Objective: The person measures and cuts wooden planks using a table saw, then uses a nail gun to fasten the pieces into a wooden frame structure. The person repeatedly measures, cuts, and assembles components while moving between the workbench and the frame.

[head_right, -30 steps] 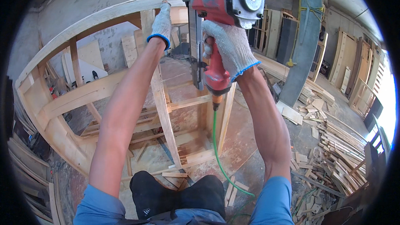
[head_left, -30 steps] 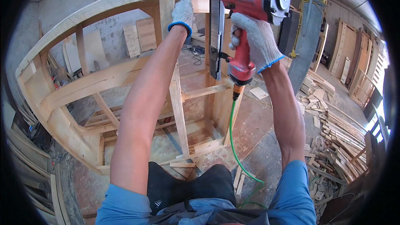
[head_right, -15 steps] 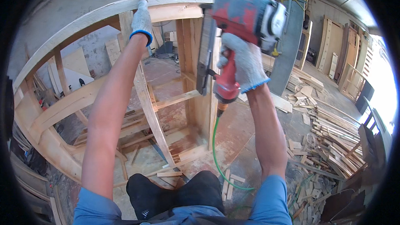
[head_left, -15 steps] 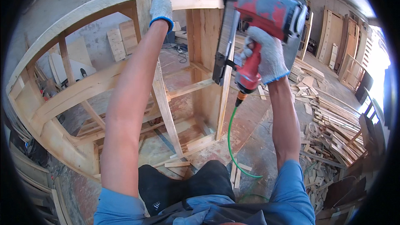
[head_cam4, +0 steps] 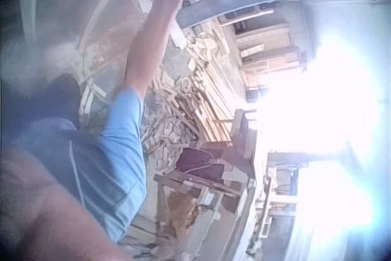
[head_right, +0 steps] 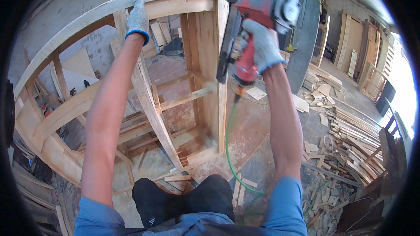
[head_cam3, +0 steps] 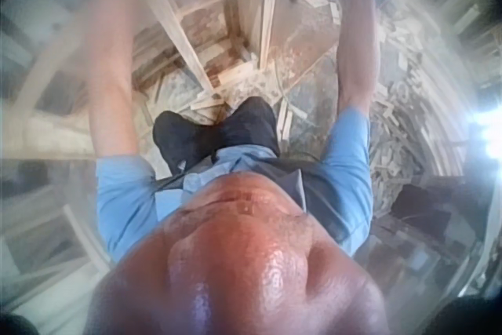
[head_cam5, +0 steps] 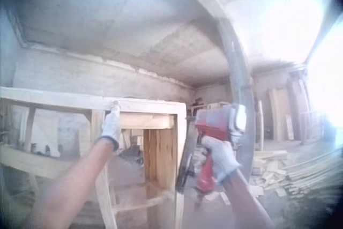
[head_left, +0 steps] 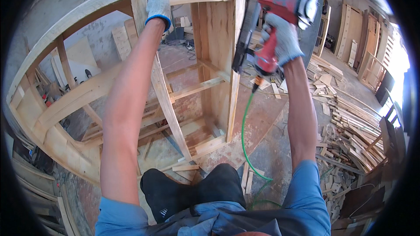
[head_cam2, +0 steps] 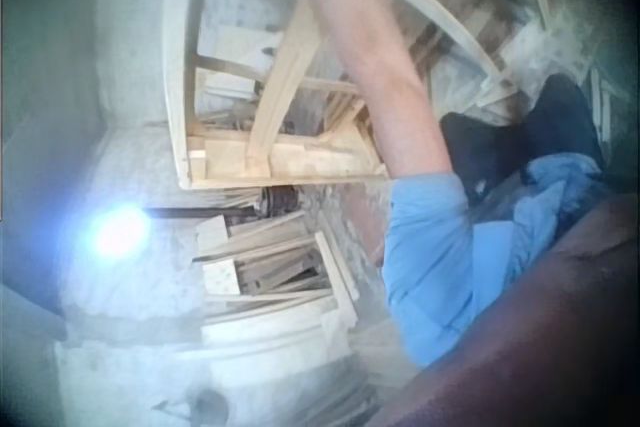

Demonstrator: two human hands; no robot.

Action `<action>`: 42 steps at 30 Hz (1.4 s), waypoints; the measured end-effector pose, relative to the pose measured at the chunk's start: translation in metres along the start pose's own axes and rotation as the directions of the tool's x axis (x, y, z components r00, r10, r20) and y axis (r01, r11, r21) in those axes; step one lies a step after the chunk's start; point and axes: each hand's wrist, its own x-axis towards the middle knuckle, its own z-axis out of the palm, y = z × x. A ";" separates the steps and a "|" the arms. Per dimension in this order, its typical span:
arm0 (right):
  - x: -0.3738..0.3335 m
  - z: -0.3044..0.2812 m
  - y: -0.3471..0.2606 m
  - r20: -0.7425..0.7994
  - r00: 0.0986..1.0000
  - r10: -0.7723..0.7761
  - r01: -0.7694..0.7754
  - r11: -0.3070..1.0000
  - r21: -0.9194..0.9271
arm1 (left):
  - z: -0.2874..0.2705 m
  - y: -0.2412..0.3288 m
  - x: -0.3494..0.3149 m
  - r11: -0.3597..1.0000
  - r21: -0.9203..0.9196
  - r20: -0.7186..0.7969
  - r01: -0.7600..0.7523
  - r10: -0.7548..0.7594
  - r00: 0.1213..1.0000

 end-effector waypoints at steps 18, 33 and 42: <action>0.001 0.005 0.000 0.036 0.999 0.037 -0.035 0.999 -0.035 | -0.009 0.004 -0.005 0.990 -0.143 0.076 -0.003 0.014 0.997; 0.002 -0.001 0.002 0.023 1.000 0.009 -0.007 0.996 -0.089 | -0.013 -0.005 0.012 1.000 0.012 0.084 0.009 -0.010 0.996; -0.014 -0.013 0.006 0.013 0.999 0.039 -0.039 0.999 0.002 | -0.015 0.000 0.003 0.998 0.009 0.017 -0.055 0.055 0.998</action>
